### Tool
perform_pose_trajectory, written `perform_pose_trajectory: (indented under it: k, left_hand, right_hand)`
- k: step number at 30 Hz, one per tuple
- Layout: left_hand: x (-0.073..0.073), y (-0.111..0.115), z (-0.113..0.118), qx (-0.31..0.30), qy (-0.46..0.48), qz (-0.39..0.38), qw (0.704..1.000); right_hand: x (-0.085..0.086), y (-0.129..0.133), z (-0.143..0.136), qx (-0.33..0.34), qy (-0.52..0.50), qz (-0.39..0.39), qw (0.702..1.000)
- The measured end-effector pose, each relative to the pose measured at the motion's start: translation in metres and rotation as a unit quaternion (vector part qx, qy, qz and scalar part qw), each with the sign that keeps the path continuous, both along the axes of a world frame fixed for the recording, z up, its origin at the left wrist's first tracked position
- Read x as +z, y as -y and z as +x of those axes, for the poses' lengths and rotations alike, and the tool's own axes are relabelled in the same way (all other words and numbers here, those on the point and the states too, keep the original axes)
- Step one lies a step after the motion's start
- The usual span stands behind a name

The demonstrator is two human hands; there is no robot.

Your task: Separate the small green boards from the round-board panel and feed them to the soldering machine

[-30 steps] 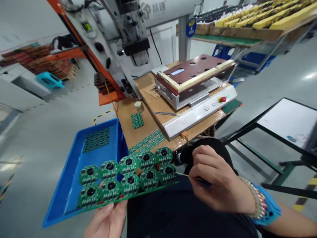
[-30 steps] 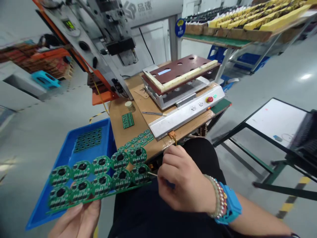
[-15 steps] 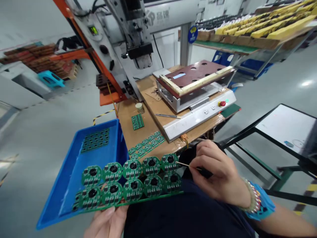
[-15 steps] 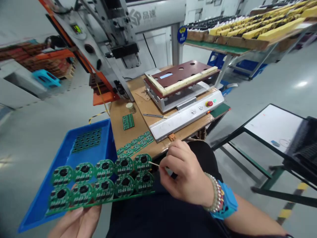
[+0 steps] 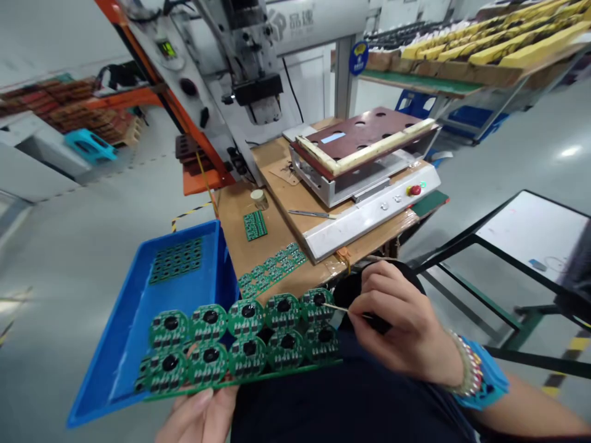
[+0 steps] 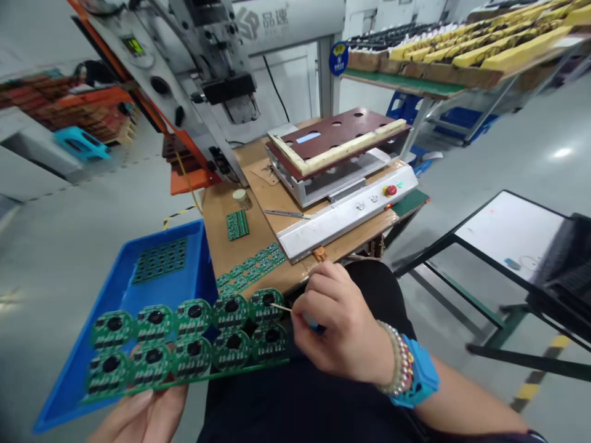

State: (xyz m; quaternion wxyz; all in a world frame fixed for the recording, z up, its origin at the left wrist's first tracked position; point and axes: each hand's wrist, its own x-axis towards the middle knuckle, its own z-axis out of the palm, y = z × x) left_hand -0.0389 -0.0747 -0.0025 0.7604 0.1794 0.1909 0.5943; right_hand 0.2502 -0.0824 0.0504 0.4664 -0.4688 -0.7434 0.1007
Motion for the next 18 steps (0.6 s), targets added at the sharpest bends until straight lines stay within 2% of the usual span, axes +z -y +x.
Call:
perform_pose_trajectory:
  k: [10,18]
  left_hand:
    - [0.0028,-0.0020,0.0026,-0.029,0.034,0.018,0.999]
    - [0.0042,0.0017,0.0038,-0.020,0.003,0.002,1.000]
  right_hand:
    - [0.0002,0.0031,0.0056,-0.016,-0.003,-0.001,1.000]
    - [0.0047,0.0030,0.0022,-0.011,-0.005,0.010,1.000]
